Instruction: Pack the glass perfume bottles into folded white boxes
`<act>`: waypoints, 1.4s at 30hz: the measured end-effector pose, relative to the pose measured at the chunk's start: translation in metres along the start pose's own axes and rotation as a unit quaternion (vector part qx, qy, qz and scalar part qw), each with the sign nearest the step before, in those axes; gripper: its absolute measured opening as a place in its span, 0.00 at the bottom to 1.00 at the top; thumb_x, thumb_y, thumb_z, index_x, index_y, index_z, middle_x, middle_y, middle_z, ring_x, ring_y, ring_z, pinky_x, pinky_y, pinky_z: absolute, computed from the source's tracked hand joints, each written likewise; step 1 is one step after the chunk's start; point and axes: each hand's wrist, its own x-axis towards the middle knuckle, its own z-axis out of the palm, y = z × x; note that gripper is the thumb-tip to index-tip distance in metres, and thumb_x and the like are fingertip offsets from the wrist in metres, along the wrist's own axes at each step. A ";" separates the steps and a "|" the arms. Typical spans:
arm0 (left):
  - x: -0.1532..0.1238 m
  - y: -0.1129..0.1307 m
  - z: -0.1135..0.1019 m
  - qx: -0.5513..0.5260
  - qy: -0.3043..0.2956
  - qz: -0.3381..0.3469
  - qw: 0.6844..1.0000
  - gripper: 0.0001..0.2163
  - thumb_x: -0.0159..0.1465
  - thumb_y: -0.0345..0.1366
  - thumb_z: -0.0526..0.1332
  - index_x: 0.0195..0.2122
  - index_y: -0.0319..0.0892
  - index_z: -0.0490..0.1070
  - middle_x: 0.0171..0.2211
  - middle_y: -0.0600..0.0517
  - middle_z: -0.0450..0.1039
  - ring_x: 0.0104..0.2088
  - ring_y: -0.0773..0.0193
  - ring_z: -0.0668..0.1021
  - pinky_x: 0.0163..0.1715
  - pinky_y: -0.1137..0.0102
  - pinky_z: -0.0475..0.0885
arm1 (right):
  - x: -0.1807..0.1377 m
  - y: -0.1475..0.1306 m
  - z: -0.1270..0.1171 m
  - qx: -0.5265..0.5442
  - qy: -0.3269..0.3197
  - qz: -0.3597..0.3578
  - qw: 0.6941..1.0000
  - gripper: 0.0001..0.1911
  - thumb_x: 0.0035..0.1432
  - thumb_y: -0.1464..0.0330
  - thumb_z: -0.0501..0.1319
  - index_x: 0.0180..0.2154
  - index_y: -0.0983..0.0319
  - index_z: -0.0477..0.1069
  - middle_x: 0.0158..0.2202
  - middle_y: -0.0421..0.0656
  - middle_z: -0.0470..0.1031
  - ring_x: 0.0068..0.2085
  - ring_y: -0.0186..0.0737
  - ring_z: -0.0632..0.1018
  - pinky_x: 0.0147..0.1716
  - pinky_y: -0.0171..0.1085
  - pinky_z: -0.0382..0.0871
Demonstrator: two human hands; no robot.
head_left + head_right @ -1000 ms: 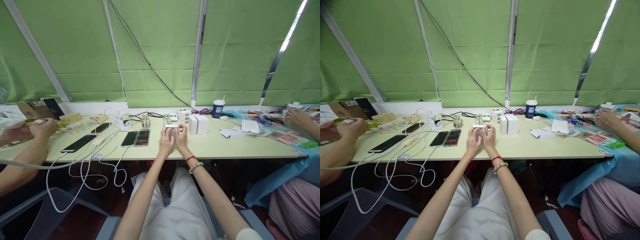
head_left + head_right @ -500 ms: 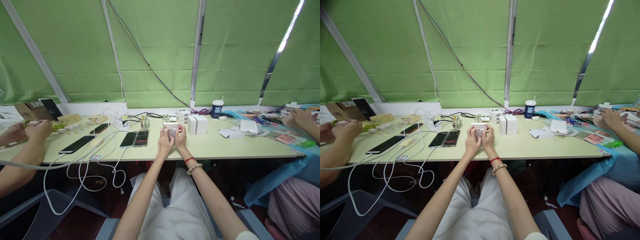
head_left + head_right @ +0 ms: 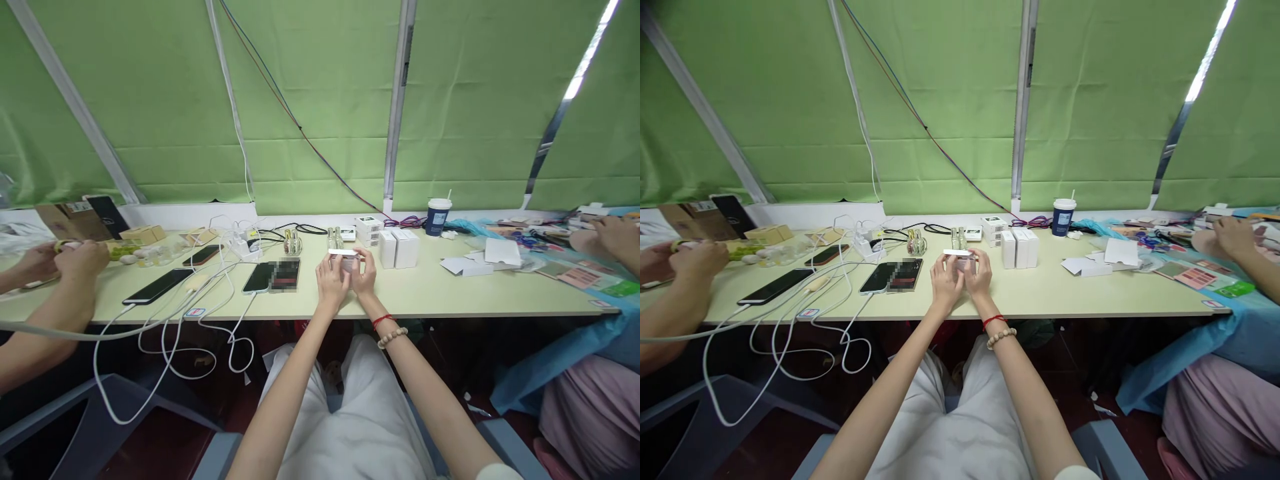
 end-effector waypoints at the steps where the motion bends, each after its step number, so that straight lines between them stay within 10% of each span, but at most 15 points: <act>1: 0.000 0.000 0.000 0.000 -0.005 -0.004 1.000 0.18 0.59 0.32 0.54 0.51 0.41 0.65 0.51 0.39 0.64 0.53 0.52 0.67 0.52 0.58 0.60 | 0.000 -0.001 0.000 0.009 -0.007 0.007 1.000 0.13 0.58 0.62 0.50 0.42 0.61 0.66 0.40 0.46 0.72 0.43 0.40 0.73 0.42 0.41 0.68; 12: -0.001 -0.001 0.001 0.013 -0.013 -0.020 1.000 0.17 0.58 0.30 0.53 0.49 0.39 0.65 0.50 0.38 0.63 0.53 0.51 0.67 0.51 0.58 0.60 | 0.001 0.000 0.004 0.015 0.002 0.093 0.996 0.12 0.55 0.60 0.58 0.36 0.61 0.65 0.37 0.43 0.72 0.38 0.37 0.73 0.36 0.36 0.68; 42: 0.001 0.002 -0.003 0.026 -0.034 -0.022 0.999 0.17 0.58 0.29 0.52 0.48 0.39 0.67 0.54 0.37 0.59 0.53 0.52 0.67 0.48 0.60 0.64 | 0.000 -0.002 0.000 0.017 -0.001 0.006 1.000 0.10 0.62 0.65 0.48 0.37 0.60 0.66 0.38 0.44 0.71 0.41 0.37 0.73 0.38 0.36 0.68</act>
